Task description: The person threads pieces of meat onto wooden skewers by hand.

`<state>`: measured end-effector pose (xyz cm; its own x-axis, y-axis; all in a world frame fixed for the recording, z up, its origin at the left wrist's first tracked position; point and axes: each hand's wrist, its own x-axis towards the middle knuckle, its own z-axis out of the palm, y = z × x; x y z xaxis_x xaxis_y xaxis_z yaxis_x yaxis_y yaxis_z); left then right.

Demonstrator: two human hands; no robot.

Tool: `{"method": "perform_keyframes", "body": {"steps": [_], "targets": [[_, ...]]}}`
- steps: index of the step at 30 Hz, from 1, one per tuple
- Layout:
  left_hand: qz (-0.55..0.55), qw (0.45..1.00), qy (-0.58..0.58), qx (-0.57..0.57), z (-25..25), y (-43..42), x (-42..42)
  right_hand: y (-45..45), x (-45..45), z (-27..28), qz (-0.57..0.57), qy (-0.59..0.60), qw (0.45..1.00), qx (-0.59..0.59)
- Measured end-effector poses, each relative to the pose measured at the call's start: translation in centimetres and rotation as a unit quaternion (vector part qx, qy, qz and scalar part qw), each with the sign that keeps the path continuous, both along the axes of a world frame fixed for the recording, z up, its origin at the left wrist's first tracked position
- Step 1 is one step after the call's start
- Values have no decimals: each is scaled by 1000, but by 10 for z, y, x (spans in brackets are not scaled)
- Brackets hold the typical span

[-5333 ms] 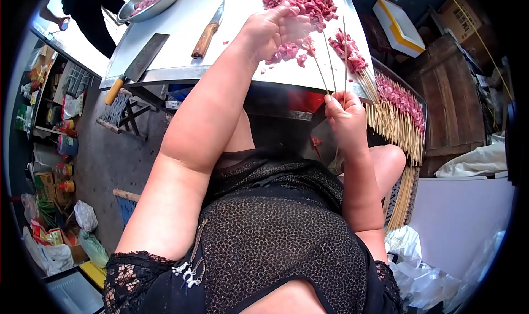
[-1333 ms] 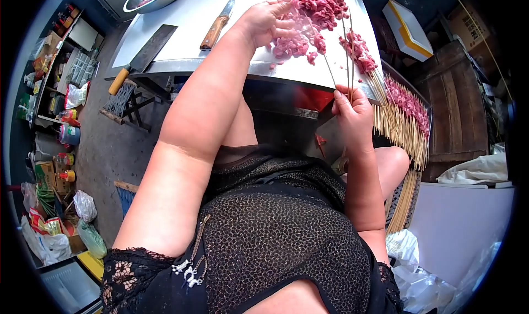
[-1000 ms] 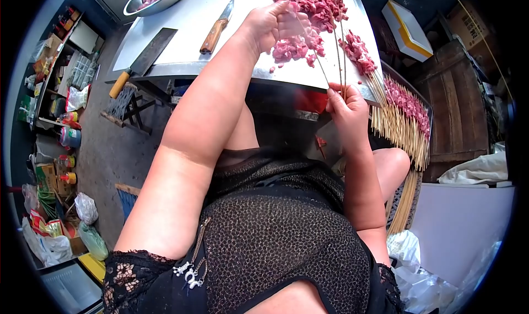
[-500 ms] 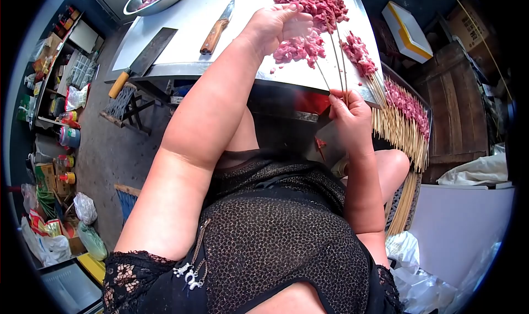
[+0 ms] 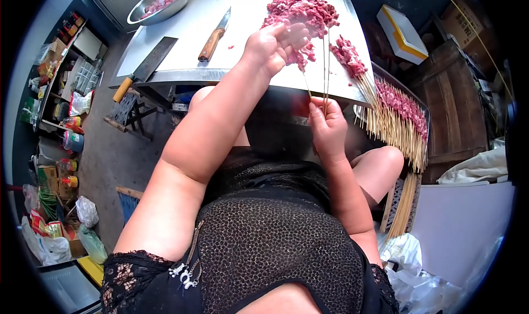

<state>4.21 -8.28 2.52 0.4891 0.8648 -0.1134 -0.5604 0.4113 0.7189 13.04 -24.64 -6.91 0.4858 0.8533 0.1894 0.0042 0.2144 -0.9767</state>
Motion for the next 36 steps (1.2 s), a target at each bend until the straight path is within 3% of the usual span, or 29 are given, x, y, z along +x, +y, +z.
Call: {"method": "perform_keyframes", "body": {"steps": [4,10,19,22,25,30,32,36], "targets": [[28,999,-24,-10,2,-13,-3,-17,4,7,28,-2,999,-17],[-18,996,73,44,-10,-24,-9,-33,19,14,59,-11,995,-77],[-38,990,87,101,-27,-12,4,-13,22,-5,77,88,991,-61],[-34,996,36,72,-31,-14,12,-5,25,-5,82,132,986,-53],[8,992,22,121,-28,-20,13,2,31,0,105,154,981,-54],[81,987,20,138,-43,-16,-9,11,27,4,167,102,977,-87],[87,988,-37,126,-43,-18,-7,13,24,0,178,113,974,-89],[34,986,-40,160,-48,-27,3,13,26,2,213,211,950,-88]]}}
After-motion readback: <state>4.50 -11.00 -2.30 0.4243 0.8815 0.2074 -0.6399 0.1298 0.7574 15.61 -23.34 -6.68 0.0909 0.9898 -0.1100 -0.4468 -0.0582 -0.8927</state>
